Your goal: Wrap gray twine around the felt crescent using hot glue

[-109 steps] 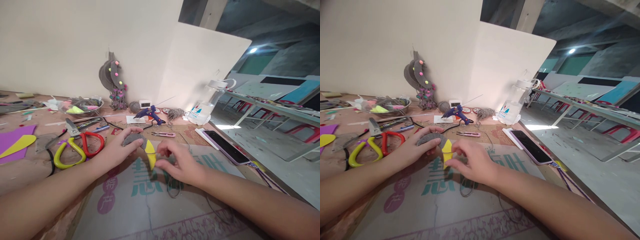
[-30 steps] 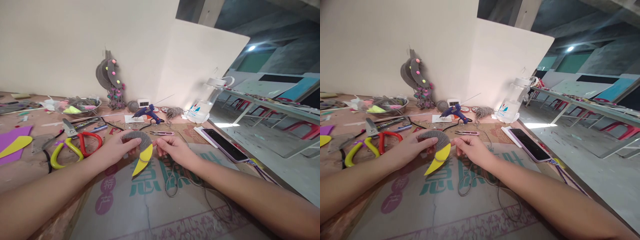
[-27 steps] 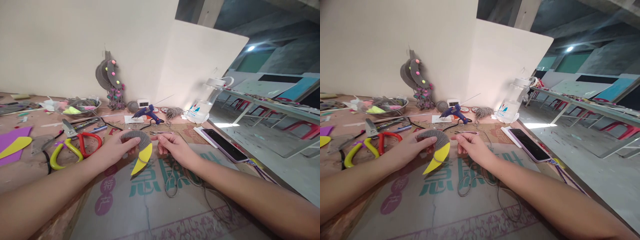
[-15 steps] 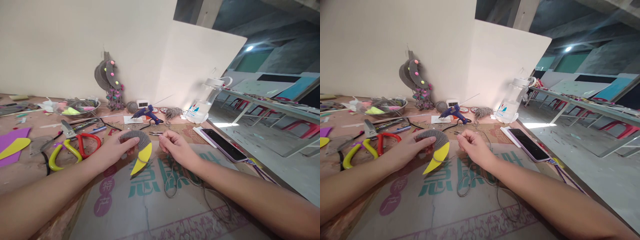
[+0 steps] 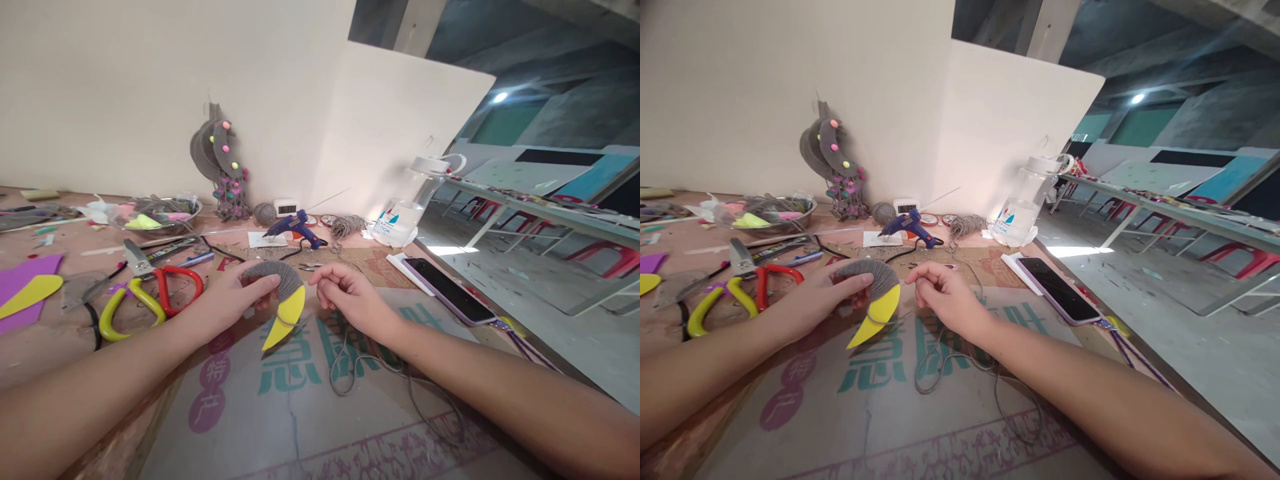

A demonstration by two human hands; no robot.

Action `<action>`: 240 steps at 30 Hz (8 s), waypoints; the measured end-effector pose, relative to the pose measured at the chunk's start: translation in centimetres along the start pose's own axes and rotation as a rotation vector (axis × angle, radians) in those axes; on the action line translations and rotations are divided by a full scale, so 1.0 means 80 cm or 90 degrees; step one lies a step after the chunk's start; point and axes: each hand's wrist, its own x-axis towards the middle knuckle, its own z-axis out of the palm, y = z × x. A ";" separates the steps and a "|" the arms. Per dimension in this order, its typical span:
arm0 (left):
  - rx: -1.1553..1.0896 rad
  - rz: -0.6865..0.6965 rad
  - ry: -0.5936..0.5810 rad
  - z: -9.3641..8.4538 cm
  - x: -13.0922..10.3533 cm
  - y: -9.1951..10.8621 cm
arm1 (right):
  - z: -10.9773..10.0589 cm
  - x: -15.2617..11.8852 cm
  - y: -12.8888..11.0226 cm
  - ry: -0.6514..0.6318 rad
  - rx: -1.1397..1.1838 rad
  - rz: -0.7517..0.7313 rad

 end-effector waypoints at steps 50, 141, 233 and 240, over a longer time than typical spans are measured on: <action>-0.071 0.009 -0.039 0.005 0.007 -0.010 | -0.044 0.186 0.053 0.145 -0.440 0.025; 0.147 -0.016 0.085 -0.002 0.001 -0.006 | -0.026 -0.031 -0.014 -0.018 -0.251 0.093; -0.018 -0.009 0.049 0.004 0.004 -0.011 | -0.051 0.149 -0.033 0.099 -0.368 -0.081; -0.013 -0.009 0.055 0.005 0.008 -0.013 | -0.039 0.193 0.039 0.124 -0.414 0.004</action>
